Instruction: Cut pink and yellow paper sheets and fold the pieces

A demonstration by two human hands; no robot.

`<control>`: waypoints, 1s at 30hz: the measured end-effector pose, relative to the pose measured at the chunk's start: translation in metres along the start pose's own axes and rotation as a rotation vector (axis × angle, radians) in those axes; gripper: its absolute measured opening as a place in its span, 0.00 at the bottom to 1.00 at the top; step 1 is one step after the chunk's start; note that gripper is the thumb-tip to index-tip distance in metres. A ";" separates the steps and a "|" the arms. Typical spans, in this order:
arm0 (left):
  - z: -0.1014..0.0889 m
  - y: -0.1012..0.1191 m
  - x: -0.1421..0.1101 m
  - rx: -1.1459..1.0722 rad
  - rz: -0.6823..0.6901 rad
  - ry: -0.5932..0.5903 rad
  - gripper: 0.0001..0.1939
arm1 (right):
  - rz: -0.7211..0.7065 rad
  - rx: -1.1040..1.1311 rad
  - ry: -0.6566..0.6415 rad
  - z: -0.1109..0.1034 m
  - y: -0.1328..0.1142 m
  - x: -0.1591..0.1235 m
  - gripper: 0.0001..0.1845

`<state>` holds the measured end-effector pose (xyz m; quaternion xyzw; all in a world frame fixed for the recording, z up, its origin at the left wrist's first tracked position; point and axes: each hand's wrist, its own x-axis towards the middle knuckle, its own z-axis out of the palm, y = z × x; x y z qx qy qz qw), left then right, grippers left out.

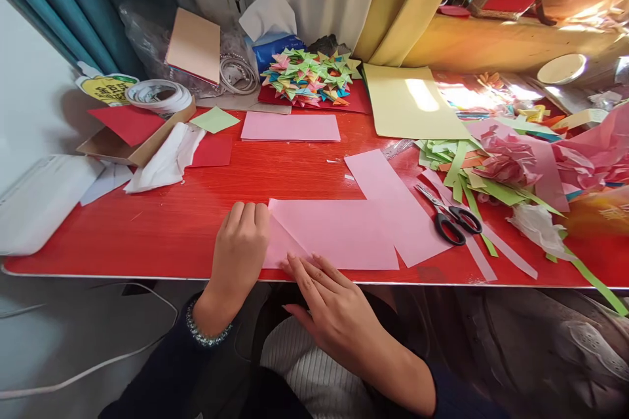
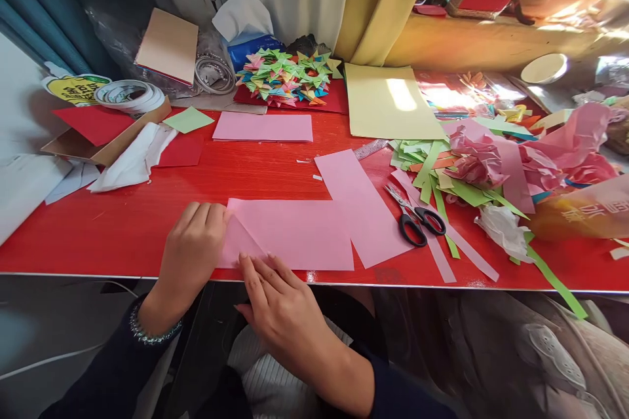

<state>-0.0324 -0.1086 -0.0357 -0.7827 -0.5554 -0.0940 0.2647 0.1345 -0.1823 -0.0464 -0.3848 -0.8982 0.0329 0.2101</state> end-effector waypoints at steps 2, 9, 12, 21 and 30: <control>-0.003 -0.003 -0.004 -0.026 -0.070 0.047 0.11 | 0.012 0.009 -0.002 -0.002 -0.002 0.002 0.28; -0.027 -0.003 -0.059 -0.236 0.359 0.473 0.10 | 0.000 0.037 0.024 -0.001 -0.004 0.001 0.31; -0.026 0.005 -0.077 -0.289 0.347 0.381 0.13 | 0.004 0.025 0.030 -0.001 -0.004 0.001 0.31; -0.013 0.007 -0.083 -0.292 0.285 0.372 0.15 | 0.014 0.023 0.031 0.001 -0.001 0.001 0.27; -0.009 -0.010 -0.082 -0.196 0.409 0.424 0.19 | -0.032 0.072 0.020 0.002 0.010 -0.002 0.30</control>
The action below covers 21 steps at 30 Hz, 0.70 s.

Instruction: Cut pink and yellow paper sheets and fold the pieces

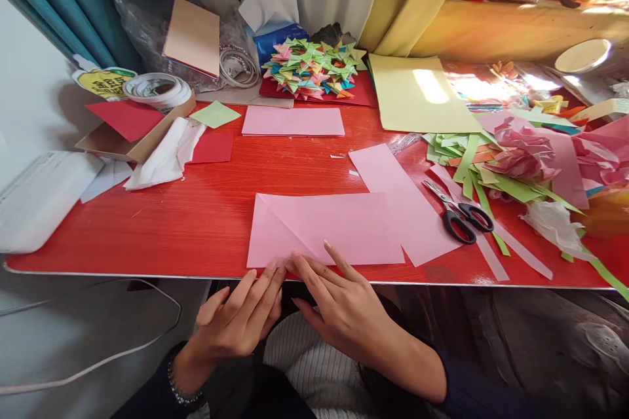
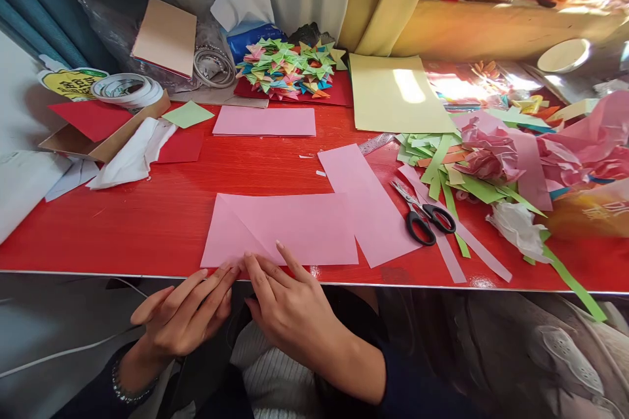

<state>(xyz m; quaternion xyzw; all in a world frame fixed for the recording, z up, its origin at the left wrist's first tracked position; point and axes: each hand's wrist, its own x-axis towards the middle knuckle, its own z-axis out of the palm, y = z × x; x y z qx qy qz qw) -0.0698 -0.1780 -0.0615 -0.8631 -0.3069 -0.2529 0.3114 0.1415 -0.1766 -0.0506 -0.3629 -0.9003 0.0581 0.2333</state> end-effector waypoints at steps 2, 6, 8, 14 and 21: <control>-0.002 -0.005 -0.007 0.058 -0.015 -0.023 0.19 | -0.021 0.004 -0.004 0.000 0.003 0.000 0.29; -0.011 -0.010 -0.019 0.141 -0.046 -0.126 0.21 | -0.036 -0.001 -0.004 -0.001 0.005 0.000 0.26; -0.014 -0.010 -0.023 0.154 -0.018 -0.136 0.22 | -0.039 -0.006 -0.006 -0.001 0.005 0.001 0.25; -0.010 -0.011 -0.025 0.191 0.008 -0.109 0.18 | -0.053 -0.011 -0.034 -0.007 0.012 -0.004 0.25; -0.006 -0.013 -0.017 0.193 0.037 -0.010 0.15 | -0.020 -0.083 -0.080 -0.024 0.023 -0.025 0.25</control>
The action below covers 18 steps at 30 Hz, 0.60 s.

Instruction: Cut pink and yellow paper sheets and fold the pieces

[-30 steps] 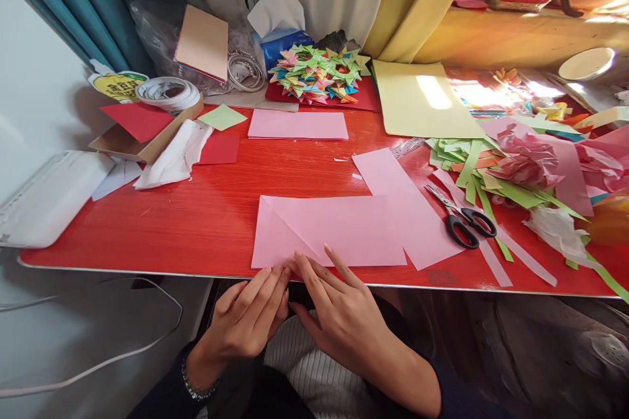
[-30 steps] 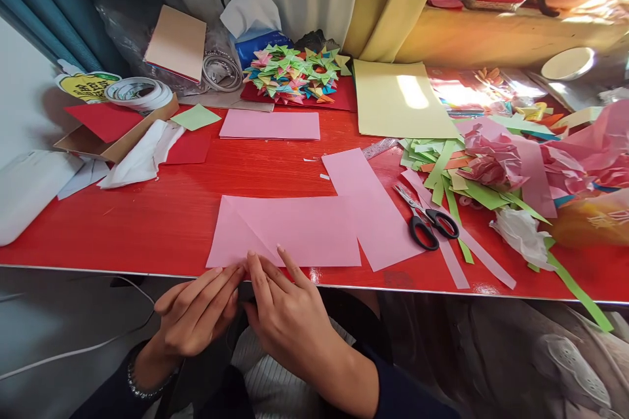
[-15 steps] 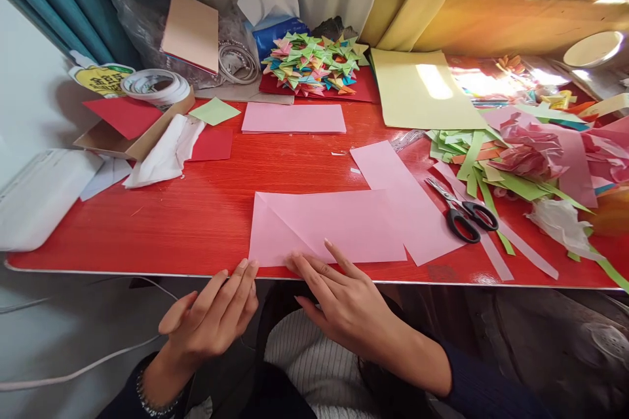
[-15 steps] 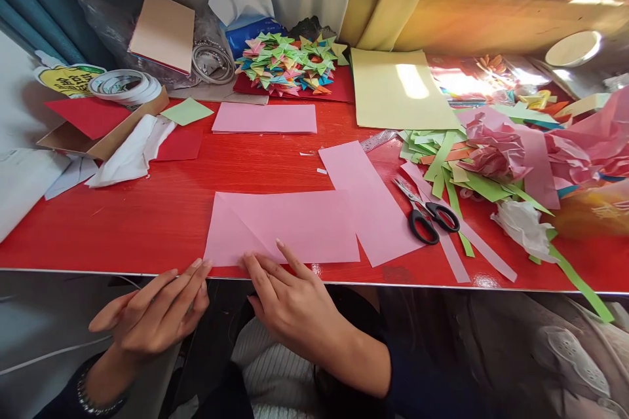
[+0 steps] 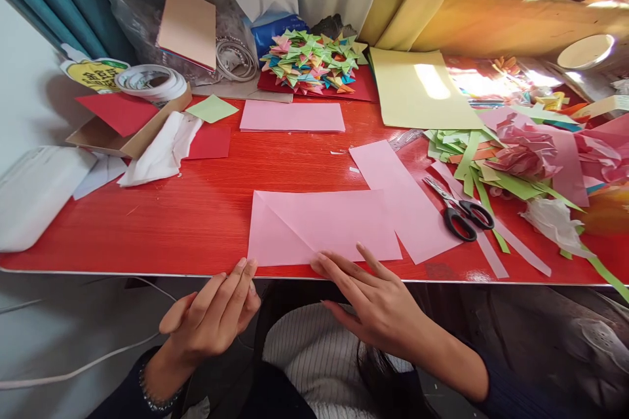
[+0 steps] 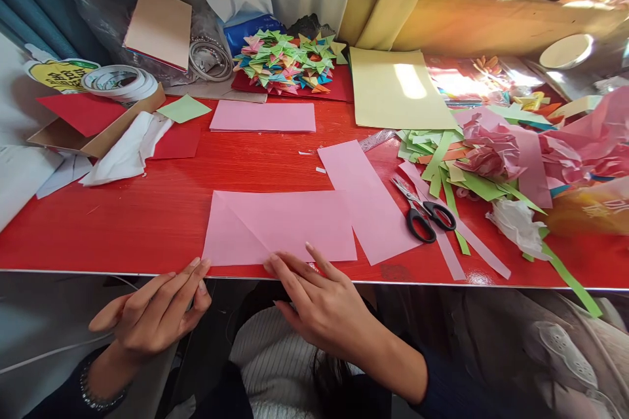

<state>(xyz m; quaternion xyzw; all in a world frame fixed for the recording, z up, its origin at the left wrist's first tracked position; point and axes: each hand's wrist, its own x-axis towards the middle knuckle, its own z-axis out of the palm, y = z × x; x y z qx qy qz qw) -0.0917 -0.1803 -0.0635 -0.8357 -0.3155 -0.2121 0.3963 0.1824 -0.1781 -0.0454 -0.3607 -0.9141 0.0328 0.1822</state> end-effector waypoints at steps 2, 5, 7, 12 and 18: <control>0.001 0.001 0.000 -0.007 -0.032 0.003 0.16 | 0.029 -0.016 0.008 -0.003 0.001 -0.006 0.25; 0.002 0.002 -0.003 -0.013 -0.061 0.012 0.17 | 0.081 -0.034 0.047 -0.007 0.003 -0.013 0.25; 0.002 0.003 -0.005 -0.012 -0.055 0.020 0.17 | 0.127 -0.045 0.089 -0.010 0.005 -0.018 0.25; 0.002 0.002 -0.005 -0.027 -0.058 0.008 0.18 | 0.261 -0.090 0.171 -0.019 0.008 -0.033 0.28; 0.003 0.002 -0.003 -0.053 -0.076 0.016 0.20 | 0.330 -0.115 0.181 -0.024 0.014 -0.043 0.28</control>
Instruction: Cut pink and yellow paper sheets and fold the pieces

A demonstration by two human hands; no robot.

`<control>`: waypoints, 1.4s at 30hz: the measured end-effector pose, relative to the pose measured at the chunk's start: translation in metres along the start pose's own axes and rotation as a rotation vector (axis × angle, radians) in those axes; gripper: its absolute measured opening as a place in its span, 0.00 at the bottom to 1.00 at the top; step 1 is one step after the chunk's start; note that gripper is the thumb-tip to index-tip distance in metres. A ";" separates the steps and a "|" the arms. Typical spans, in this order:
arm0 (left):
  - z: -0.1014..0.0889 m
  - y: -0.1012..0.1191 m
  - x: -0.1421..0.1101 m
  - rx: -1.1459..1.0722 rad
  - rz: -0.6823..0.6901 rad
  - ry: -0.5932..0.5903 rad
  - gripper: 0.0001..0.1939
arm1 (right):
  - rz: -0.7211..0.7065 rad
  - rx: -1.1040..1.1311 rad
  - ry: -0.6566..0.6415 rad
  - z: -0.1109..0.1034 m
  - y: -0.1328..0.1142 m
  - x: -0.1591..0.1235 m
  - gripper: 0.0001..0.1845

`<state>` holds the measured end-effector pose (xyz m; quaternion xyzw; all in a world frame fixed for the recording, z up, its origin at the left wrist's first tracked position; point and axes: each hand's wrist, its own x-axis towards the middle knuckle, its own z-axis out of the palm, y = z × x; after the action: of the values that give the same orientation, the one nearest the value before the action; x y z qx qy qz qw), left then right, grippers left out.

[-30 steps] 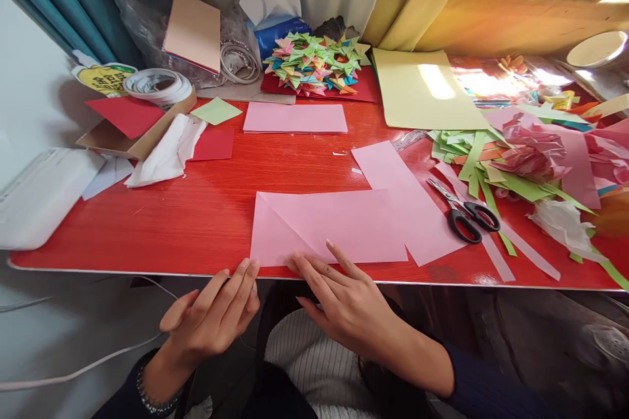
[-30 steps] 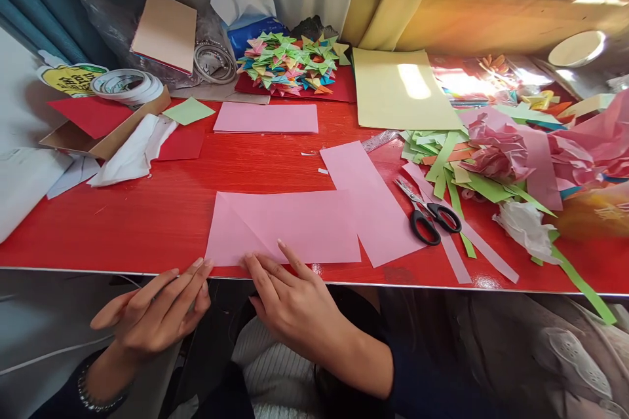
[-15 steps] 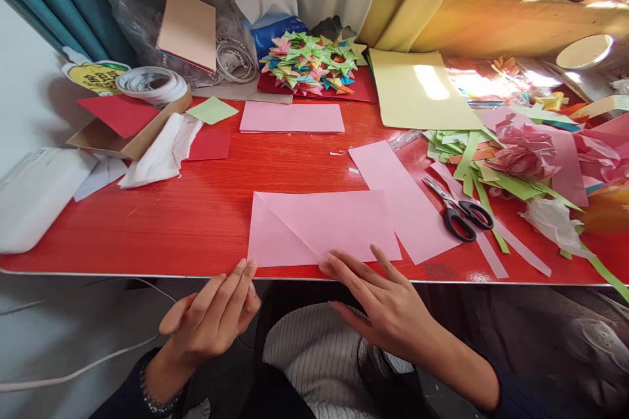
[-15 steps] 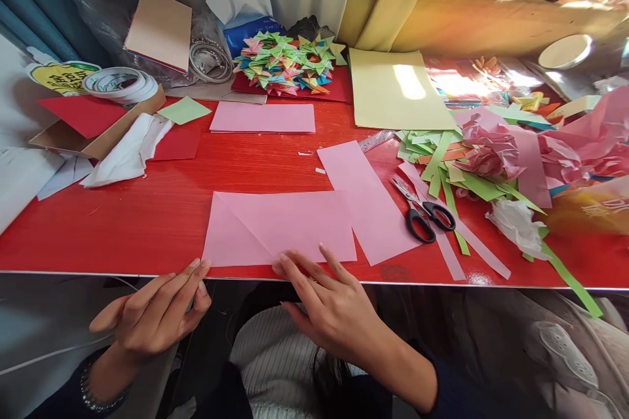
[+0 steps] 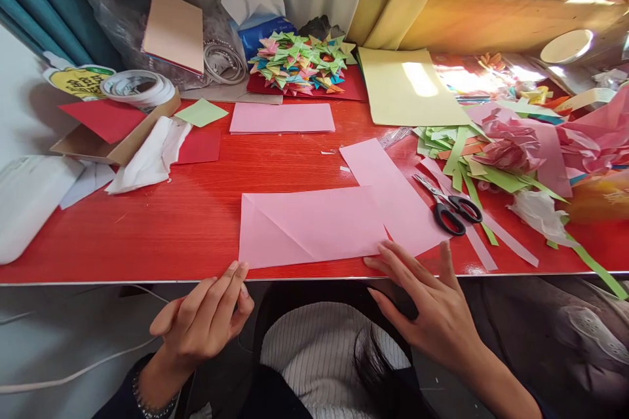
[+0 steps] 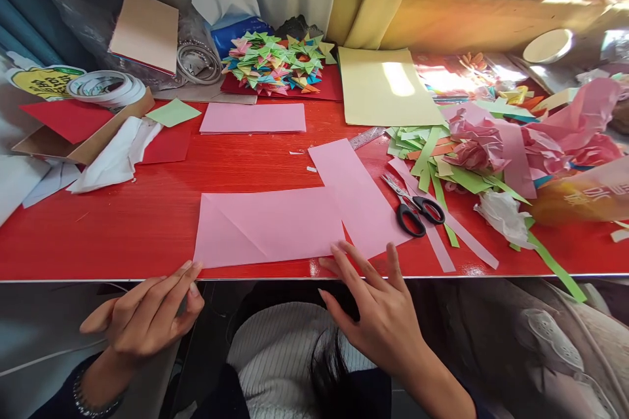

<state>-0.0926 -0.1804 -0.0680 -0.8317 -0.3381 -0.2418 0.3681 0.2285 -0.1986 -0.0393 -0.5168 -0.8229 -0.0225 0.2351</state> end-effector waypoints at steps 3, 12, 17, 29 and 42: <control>0.002 -0.001 0.000 -0.030 -0.010 0.004 0.20 | 0.008 -0.019 0.017 -0.004 0.006 -0.003 0.25; 0.008 0.003 0.006 -0.034 -0.038 0.067 0.19 | -0.119 0.059 0.044 0.006 -0.022 0.006 0.27; 0.007 0.002 0.010 -0.023 -0.021 0.072 0.18 | -0.150 0.079 -0.127 0.022 -0.023 0.012 0.32; 0.007 0.003 0.011 0.005 -0.048 0.070 0.19 | -0.026 -0.047 -0.145 -0.014 0.021 0.000 0.32; -0.008 0.008 0.013 -0.101 -0.364 -0.039 0.07 | 0.361 0.146 0.138 -0.031 0.017 0.008 0.15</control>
<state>-0.0796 -0.1858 -0.0586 -0.7790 -0.4773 -0.3048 0.2693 0.2511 -0.1927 -0.0117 -0.6348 -0.6982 0.0442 0.3280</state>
